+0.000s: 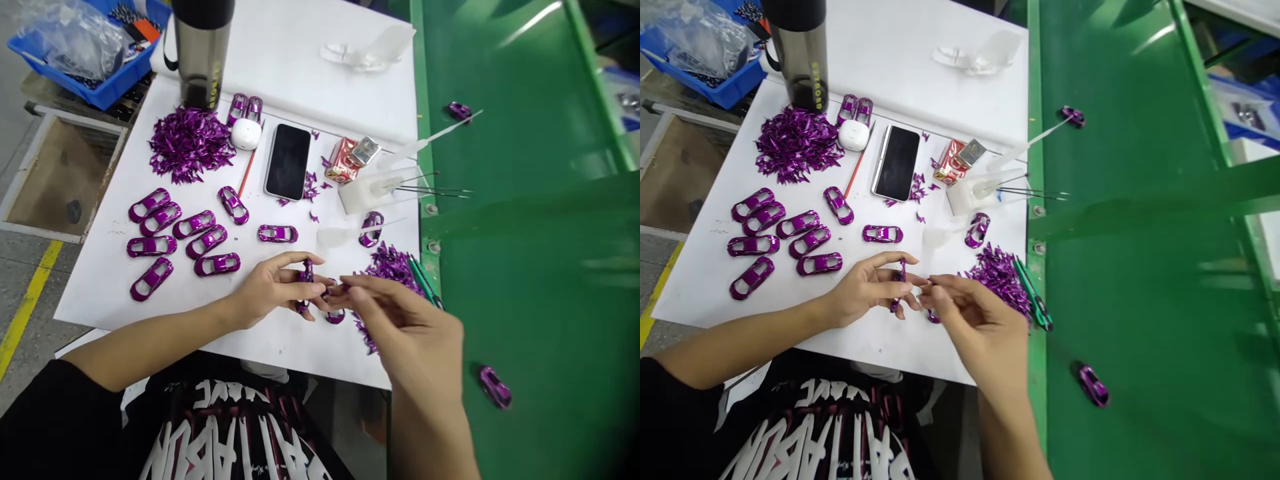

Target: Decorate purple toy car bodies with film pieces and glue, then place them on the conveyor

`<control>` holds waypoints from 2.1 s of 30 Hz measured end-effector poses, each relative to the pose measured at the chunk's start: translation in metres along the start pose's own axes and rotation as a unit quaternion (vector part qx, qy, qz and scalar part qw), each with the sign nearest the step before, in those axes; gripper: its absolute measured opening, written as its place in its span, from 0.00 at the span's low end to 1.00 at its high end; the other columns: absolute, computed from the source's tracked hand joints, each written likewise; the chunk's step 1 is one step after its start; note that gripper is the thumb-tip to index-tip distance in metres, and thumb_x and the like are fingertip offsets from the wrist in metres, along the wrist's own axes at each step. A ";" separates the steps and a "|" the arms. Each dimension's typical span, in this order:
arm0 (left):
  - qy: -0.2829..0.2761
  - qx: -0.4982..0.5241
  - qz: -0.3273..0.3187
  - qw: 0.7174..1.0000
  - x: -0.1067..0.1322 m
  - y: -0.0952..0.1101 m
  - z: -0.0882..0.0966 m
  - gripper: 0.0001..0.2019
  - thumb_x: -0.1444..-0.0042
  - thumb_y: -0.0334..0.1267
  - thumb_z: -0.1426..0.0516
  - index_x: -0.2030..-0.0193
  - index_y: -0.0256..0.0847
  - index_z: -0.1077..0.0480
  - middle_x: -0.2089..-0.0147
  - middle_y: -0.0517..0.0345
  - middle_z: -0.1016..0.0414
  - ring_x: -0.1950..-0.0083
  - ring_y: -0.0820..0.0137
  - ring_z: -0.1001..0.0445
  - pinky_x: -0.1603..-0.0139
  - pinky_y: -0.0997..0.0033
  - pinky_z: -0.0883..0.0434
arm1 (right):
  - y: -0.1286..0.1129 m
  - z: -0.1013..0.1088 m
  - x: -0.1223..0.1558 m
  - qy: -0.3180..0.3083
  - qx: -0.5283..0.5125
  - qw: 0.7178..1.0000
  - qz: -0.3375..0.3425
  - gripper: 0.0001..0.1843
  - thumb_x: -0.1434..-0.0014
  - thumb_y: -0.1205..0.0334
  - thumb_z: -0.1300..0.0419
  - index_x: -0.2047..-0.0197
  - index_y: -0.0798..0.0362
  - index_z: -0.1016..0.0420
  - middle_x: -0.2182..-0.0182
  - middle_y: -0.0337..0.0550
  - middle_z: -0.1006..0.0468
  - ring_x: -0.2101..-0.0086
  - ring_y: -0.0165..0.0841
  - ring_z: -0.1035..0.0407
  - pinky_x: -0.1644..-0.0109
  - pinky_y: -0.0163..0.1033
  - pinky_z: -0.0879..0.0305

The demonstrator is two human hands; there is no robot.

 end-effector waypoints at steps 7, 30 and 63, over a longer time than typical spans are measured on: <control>-0.026 -0.085 0.000 0.996 0.003 -0.003 -0.009 0.24 0.48 0.35 0.29 0.45 0.38 0.27 0.53 0.46 0.18 0.60 0.63 0.16 0.67 0.72 0.22 | 0.017 0.001 0.031 0.016 0.165 0.983 0.082 0.08 0.27 0.59 0.35 0.47 0.47 0.19 0.58 0.44 0.15 0.65 0.45 0.18 0.61 0.45 0.18; 0.106 -0.290 -0.161 0.938 0.014 0.004 0.000 0.24 0.43 0.36 0.31 0.41 0.41 0.29 0.50 0.53 0.18 0.49 0.66 0.17 0.43 0.66 0.21 | 0.001 -0.029 0.032 0.081 0.044 0.994 0.049 0.09 0.29 0.64 0.33 0.49 0.45 0.13 0.53 0.40 0.17 0.55 0.47 0.20 0.43 0.54 0.20; 0.106 -0.630 -0.363 0.678 0.032 0.026 -0.019 0.09 0.41 0.25 0.45 0.56 0.38 0.34 0.66 0.60 0.30 0.70 0.74 0.32 0.72 0.76 0.30 | 0.018 0.071 -0.158 0.211 0.215 0.924 0.235 0.11 0.23 0.49 0.42 0.49 0.44 0.21 0.54 0.45 0.18 0.56 0.42 0.24 0.47 0.52 0.23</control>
Point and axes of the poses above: each hand's wrist, its own x-axis away from the middle knuckle, its own z-axis out of the back of the hand, y = z × x, the point moved 8 cm from there along -x, towards the middle knuckle
